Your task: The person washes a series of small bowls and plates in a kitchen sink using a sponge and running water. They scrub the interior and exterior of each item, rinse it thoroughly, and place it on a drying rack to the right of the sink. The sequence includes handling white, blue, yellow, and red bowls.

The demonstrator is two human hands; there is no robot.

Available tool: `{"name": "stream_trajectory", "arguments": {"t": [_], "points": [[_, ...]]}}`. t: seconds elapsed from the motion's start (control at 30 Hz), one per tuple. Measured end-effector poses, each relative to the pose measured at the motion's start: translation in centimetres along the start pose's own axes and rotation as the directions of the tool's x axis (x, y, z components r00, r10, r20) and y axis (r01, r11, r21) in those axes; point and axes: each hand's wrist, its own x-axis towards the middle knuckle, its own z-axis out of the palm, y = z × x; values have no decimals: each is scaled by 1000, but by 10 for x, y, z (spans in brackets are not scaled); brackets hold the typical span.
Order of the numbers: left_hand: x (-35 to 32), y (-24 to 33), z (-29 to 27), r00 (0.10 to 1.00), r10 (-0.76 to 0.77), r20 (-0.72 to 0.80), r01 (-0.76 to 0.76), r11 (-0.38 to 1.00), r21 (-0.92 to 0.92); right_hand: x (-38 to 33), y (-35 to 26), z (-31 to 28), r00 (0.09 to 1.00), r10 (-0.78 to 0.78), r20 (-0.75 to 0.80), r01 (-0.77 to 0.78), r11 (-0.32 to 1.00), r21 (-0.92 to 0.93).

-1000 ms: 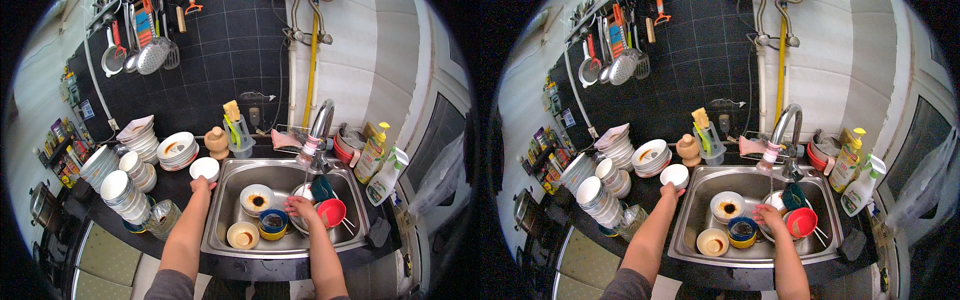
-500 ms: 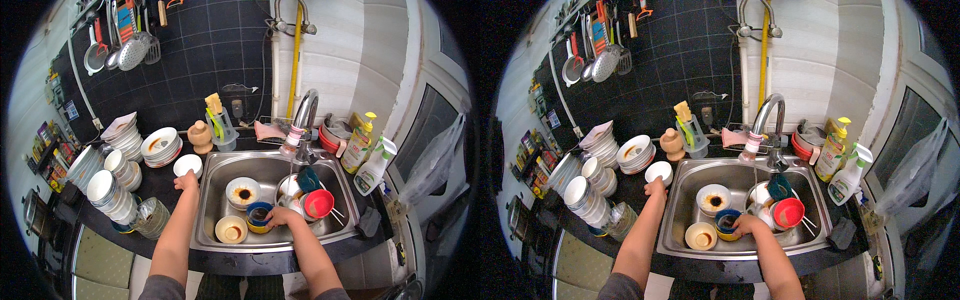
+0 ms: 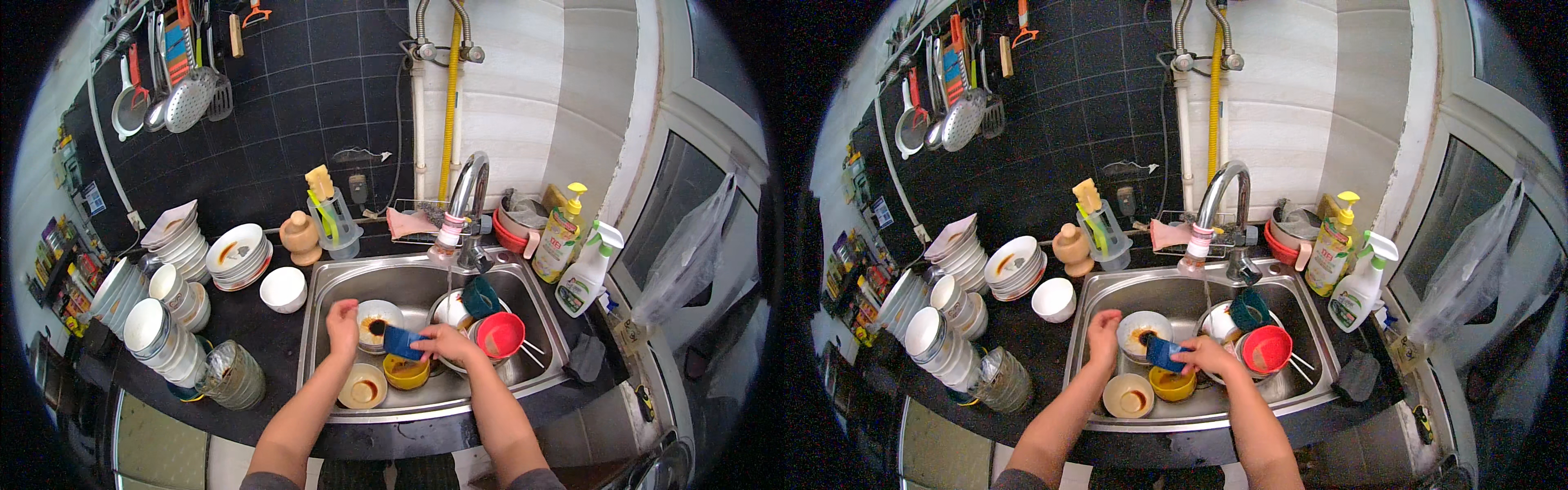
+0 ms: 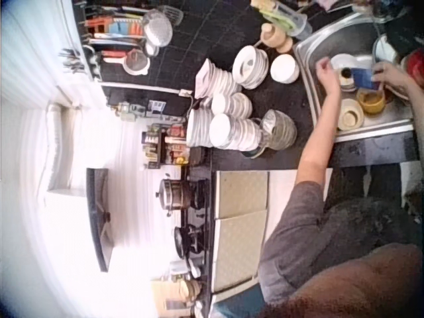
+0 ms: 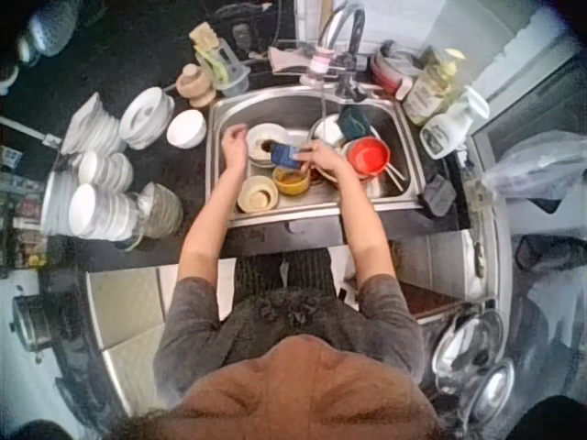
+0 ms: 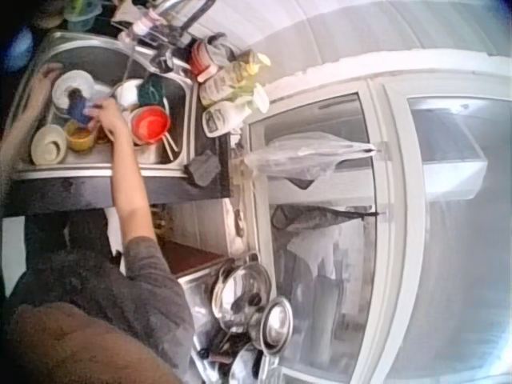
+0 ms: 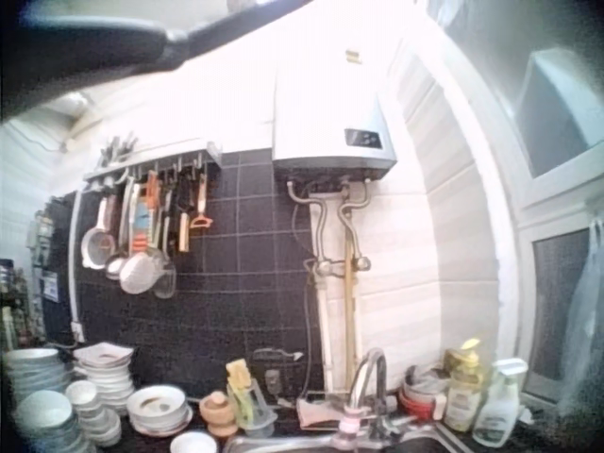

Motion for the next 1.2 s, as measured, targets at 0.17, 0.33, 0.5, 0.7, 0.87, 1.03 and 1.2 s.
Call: {"name": "stream_trajectory", "arguments": {"t": [0.17, 0.33, 0.5, 0.7, 0.87, 1.03, 1.2], "points": [[-21, -10, 45, 929, -276, 247, 285, 959, 0, 2, 5, -24, 957, -35, -287, 122, 948, 292], [-35, -15, 89, 833, -369, 412, 438, 895, -85, -2, -2, -34, 846, 166, -506, 211, 768, 605], [-51, 0, 122, 785, -400, 473, 530, 828, -181, 6, 21, -52, 877, 284, -388, 253, 414, 874], [-53, -23, 130, 746, -387, 542, 546, 821, -166, 7, 32, -56, 908, 276, -314, 282, 150, 948], [-47, -18, 125, 688, -398, 607, 674, 660, -332, 5, 34, -56, 964, 211, -161, 159, 24, 987], [-43, -12, 120, 628, -208, 750, 739, 460, -492, 6, 31, -52, 968, 240, -73, 44, 124, 991], [-45, -4, 119, 658, -160, 736, 690, 519, -504, 14, 32, -45, 858, 424, -289, 86, 436, 896]]}}
